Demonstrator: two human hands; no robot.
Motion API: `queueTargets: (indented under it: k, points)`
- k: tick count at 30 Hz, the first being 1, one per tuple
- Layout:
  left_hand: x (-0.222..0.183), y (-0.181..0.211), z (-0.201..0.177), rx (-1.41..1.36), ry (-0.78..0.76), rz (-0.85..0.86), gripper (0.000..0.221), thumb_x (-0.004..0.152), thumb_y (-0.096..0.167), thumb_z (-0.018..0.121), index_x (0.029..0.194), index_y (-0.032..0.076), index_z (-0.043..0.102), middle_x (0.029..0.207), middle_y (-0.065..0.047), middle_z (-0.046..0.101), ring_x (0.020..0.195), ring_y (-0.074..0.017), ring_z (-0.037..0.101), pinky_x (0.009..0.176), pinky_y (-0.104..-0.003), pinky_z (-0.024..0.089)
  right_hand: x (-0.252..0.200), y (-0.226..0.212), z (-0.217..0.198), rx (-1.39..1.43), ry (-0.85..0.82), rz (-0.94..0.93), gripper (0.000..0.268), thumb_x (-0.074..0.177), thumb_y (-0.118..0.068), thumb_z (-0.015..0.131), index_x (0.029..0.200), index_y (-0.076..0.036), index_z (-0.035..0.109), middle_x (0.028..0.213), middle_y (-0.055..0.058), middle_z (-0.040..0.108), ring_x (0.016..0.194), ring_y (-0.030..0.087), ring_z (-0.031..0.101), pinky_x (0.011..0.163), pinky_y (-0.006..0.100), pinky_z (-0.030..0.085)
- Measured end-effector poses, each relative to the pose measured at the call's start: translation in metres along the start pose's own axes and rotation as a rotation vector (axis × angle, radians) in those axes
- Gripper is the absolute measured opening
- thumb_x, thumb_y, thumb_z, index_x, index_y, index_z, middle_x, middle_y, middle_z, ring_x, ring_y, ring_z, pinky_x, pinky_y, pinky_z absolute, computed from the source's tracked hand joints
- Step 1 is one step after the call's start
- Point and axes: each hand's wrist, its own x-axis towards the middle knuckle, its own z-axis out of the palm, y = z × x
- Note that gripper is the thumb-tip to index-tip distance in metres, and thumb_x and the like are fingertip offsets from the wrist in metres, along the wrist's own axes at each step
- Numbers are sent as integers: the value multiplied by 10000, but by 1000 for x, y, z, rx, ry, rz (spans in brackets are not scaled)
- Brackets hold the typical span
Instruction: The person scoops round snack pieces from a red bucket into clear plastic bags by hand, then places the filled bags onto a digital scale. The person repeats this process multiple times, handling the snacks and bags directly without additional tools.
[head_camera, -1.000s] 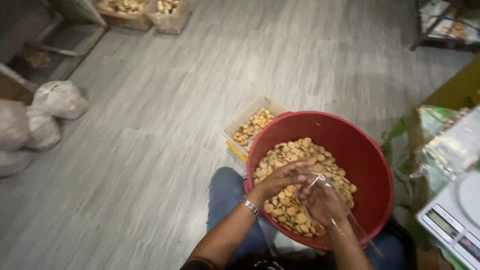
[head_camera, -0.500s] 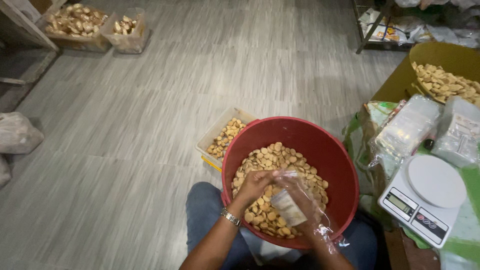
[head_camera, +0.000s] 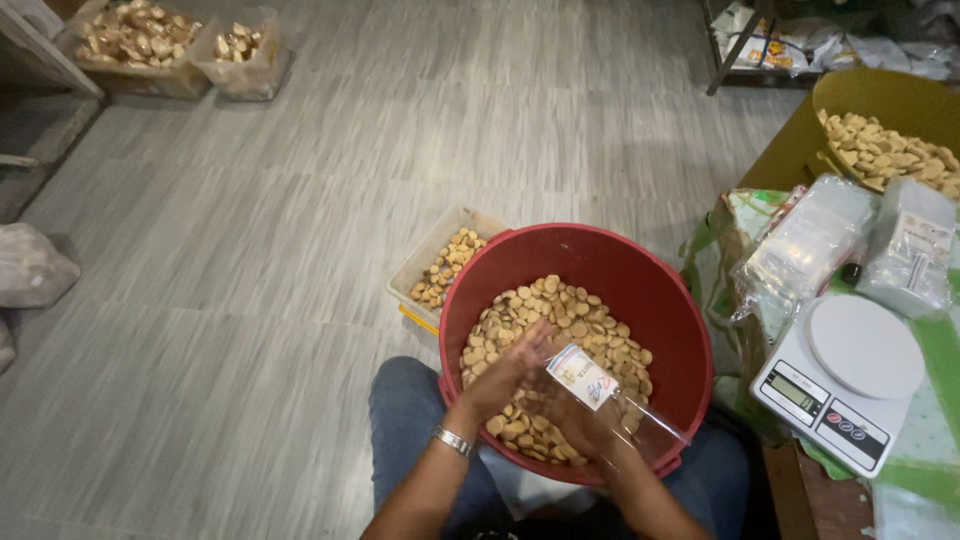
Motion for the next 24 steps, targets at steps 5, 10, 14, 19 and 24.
queueTargets:
  k: [5, 10, 14, 19, 24]
  points:
    - [-4, 11, 25, 371, -222, 6, 1003, 848, 337, 785, 1643, 151, 202, 1689, -126, 263, 1521, -253, 297, 1217, -412, 290, 1, 17, -25, 140, -168, 290, 722, 971, -605, 424, 1441, -62, 503, 1302, 191, 658, 1172, 320, 641, 838, 404, 511]
    - [6, -3, -5, 319, 12, -64, 792, 869, 468, 710, 1549, 142, 467, 1609, -72, 434, 1393, -248, 485, 1114, -396, 438, -28, -13, 16, 69, -16, 198, 649, 975, -528, 525, 1425, -62, 490, 1333, 146, 636, 1239, 316, 610, 1055, 464, 559]
    - [0, -15, -54, 92, 147, 110, 727, 946, 569, 610, 1499, 111, 490, 1495, -85, 523, 1284, -218, 559, 1017, -373, 495, -52, -65, -4, -539, 234, 78, 507, 966, -411, 567, 1341, -83, 660, 1320, 181, 705, 1193, 309, 685, 1010, 413, 587]
    - [5, -51, -74, -252, 182, 145, 739, 1028, 609, 559, 1528, 69, 497, 1341, -147, 576, 1139, -251, 574, 961, -379, 482, -25, -68, -41, -877, 437, -232, 393, 815, -53, 711, 1208, -40, 710, 1442, 67, 475, 1254, 213, 587, 950, 399, 566]
    - [17, -39, -50, 415, 556, 162, 808, 907, 518, 646, 1550, 153, 321, 1551, -44, 326, 1413, -224, 392, 1109, -402, 414, -3, -83, -38, -1251, 547, -175, 482, 848, -13, 664, 1317, -123, 681, 1325, 101, 663, 1108, 236, 705, 874, 339, 598]
